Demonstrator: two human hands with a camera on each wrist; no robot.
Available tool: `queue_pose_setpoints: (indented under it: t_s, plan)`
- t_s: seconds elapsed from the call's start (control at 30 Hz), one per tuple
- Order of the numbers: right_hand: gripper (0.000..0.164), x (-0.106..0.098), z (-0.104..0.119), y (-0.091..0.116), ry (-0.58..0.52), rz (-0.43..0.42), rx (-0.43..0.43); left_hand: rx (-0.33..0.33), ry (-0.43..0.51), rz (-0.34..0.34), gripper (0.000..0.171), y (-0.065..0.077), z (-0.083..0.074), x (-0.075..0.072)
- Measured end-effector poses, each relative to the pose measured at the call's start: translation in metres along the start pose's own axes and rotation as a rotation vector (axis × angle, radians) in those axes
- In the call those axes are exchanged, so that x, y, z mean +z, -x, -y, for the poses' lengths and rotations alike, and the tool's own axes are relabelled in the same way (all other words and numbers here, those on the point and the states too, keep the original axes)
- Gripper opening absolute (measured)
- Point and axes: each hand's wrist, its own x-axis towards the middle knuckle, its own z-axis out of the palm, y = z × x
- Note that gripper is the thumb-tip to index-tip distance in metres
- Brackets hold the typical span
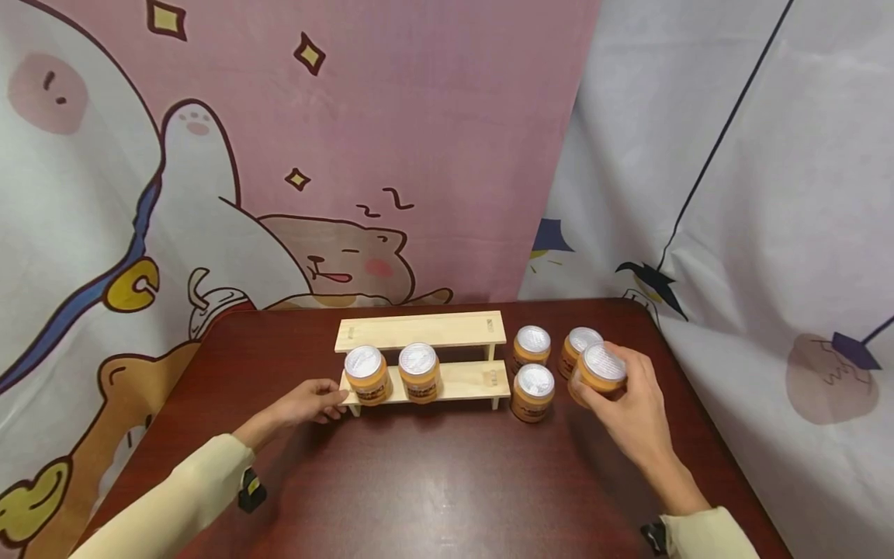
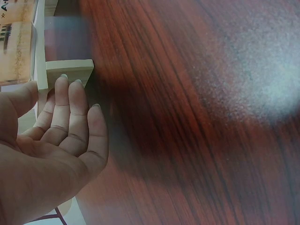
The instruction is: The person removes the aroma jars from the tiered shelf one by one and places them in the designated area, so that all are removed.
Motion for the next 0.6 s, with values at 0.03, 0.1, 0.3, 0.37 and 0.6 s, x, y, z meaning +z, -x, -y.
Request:
queue_pose_setpoints:
  t_s: [0.03,0.1,0.3,0.37,0.6]
  plan:
    - [0.073,0.001,-0.001,0.001,-0.002,0.001,0.0,0.006,-0.006,0.003,0.024,0.0,0.0,0.0]
    - [0.073,0.002,-0.003,0.002,-0.007,0.002,-0.003,0.004,-0.006,0.006,0.024,0.001,-0.001,-0.001]
    - [0.073,0.007,-0.013,0.002,0.003,0.011,-0.005,0.012,-0.021,0.013,0.026,0.001,-0.002,-0.002]
    - [0.073,0.009,-0.017,0.003,0.016,0.014,-0.002,0.018,-0.021,0.019,0.026,0.001,-0.002,-0.002]
    - [0.072,0.016,-0.03,0.005,0.033,0.025,0.004,0.005,-0.017,0.016,0.026,0.0,-0.002,-0.001]
